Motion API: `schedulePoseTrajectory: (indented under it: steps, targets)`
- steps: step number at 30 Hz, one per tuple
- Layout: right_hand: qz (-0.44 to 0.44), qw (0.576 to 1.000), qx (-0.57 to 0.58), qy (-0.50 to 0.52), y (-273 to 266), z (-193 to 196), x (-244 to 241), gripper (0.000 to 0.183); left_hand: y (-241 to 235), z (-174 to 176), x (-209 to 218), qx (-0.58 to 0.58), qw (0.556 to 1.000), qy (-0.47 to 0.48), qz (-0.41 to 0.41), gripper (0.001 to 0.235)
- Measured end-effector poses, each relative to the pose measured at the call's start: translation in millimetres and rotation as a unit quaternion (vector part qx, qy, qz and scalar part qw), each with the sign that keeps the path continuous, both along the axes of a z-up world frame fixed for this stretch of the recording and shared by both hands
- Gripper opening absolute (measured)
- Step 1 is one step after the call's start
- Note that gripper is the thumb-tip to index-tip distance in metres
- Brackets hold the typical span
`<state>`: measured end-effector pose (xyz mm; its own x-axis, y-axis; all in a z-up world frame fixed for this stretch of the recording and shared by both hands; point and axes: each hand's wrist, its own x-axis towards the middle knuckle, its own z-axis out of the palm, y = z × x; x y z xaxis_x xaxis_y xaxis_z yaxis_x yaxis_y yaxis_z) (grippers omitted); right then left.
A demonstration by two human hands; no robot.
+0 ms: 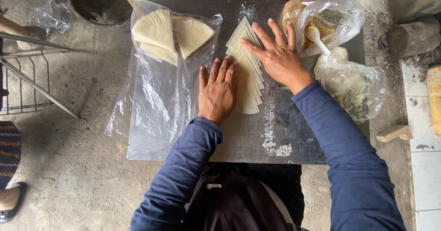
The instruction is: The person separates triangular pastry sheets, then uses a spoon to scoop a grainy filling onto each sheet. They fold the sheets into triangular samosa shapes and place them on the table. The process is repeated for several units.
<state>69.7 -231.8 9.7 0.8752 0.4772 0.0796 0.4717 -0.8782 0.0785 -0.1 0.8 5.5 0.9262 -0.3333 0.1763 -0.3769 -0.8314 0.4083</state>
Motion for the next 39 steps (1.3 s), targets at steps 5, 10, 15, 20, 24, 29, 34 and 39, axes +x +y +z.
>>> schedulePoseTrajectory:
  steps: [5, 10, 15, 20, 24, 29, 34, 39]
  targets:
    - [-0.033, 0.998, 0.033, 0.040, 4.2, 3.1, 20.0, 0.086, 0.8, 2.3, 0.0, 0.000, 1.000, 0.004, 0.000, 0.048]
    - [-0.065, 0.993, 0.051, 0.083, 6.4, 6.6, 36.7, 0.090, 0.2, 0.7, -0.2, 0.000, 1.000, 0.005, 0.001, 0.047]
    - [-0.076, 0.992, 0.057, 0.086, 6.1, 2.1, 53.2, 0.092, -0.6, -1.1, 0.6, 0.014, 1.000, 0.004, 0.003, 0.048]
    - [-0.094, 0.988, 0.078, 0.091, 2.5, -5.7, 59.3, 0.088, -1.7, -2.9, 0.5, 0.023, 1.000, 0.008, 0.006, 0.048]
    - [-0.090, 0.992, 0.078, 0.046, 0.0, -9.2, 55.6, 0.082, -1.3, -2.1, 1.1, 0.019, 1.000, 0.012, 0.002, 0.049]
    - [-0.066, 0.996, 0.035, -0.044, -4.4, -14.5, 53.7, 0.066, -1.0, -1.9, 0.6, 0.010, 1.000, 0.006, 0.002, 0.048]
    - [-0.012, 0.984, -0.076, -0.163, 5.9, -24.8, 55.5, 0.054, -0.8, -2.8, 0.5, 0.007, 1.000, -0.002, 0.004, 0.048]
    - [-0.005, 0.925, -0.268, -0.269, 11.3, -23.0, 49.5, 0.040, -1.2, -2.0, -0.1, 0.004, 1.000, -0.005, 0.005, 0.047]
